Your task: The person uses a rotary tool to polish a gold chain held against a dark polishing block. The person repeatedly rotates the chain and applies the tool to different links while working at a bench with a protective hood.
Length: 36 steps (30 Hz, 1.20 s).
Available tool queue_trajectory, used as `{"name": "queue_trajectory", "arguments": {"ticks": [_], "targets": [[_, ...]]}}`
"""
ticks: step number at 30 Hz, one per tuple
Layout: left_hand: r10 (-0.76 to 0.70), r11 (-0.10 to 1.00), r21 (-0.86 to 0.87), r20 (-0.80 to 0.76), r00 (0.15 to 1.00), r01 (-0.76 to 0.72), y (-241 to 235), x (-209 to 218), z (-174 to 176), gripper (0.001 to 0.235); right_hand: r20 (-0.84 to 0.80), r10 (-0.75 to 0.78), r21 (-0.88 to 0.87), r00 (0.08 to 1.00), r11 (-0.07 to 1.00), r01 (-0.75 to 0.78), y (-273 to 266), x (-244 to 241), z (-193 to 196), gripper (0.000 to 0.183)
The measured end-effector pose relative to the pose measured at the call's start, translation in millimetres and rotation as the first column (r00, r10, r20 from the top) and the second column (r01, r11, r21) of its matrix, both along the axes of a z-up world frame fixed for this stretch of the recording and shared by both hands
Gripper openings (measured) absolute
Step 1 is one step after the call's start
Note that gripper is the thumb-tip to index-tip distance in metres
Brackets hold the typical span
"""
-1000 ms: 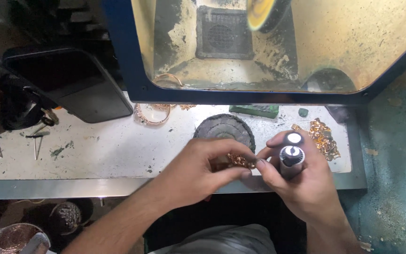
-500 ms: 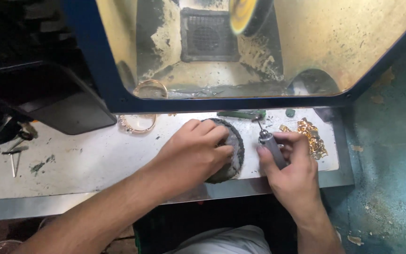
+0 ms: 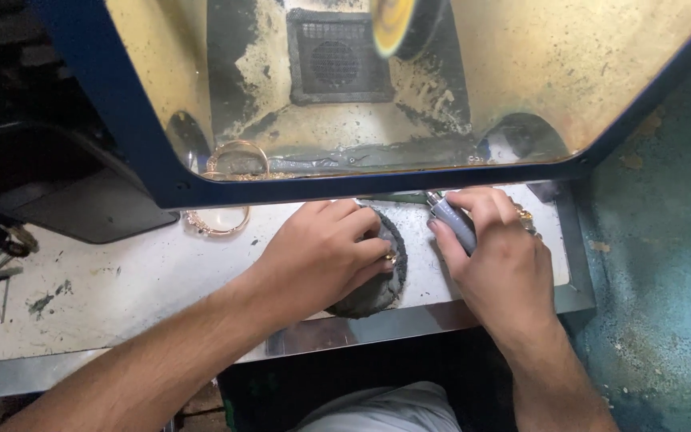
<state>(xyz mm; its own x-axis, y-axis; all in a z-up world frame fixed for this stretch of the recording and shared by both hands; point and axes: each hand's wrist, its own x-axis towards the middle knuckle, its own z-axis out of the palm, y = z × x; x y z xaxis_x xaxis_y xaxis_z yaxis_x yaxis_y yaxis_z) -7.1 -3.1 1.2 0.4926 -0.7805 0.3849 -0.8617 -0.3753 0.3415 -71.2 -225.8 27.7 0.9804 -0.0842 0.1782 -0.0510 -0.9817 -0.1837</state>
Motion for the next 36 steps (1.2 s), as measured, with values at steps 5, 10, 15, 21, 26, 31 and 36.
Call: {"name": "queue_trajectory", "arguments": {"ticks": [5,10,15,21,26,31,36], "targets": [[-0.006,0.997,-0.079,-0.028,1.0,0.004,1,1,-4,0.017,-0.01,-0.02,0.006,1.0,1.0,0.02,0,1,2,0.03],[-0.003,0.996,-0.089,-0.099,0.995,-0.005,6,0,1,0.012,0.119,0.127,0.127,0.985,0.982,-0.142,-17,-12,-6,0.06],[-0.056,0.973,-0.23,-0.312,0.948,-0.019,10,1,2,0.012,0.183,0.22,0.17,0.958,0.953,-0.251,-9,-38,-7,0.027],[-0.043,0.976,-0.214,-0.343,0.938,-0.033,11,2,-2,0.009,0.285,0.402,0.054,0.87,0.899,-0.434,-20,-29,-24,0.033],[-0.004,0.985,-0.164,-0.363,0.932,-0.06,7,1,-3,0.007,0.225,0.454,0.136,0.862,0.862,-0.489,-23,-19,-30,0.036],[-0.005,0.987,-0.156,-0.23,0.973,-0.031,8,4,-1,0.023,0.201,0.47,0.177,0.86,0.846,-0.503,-25,-18,-35,0.034],[-0.042,0.987,-0.16,-0.196,0.98,0.01,10,6,-3,0.022,0.2,0.474,0.192,0.858,0.839,-0.509,-28,-19,-37,0.034]]}}
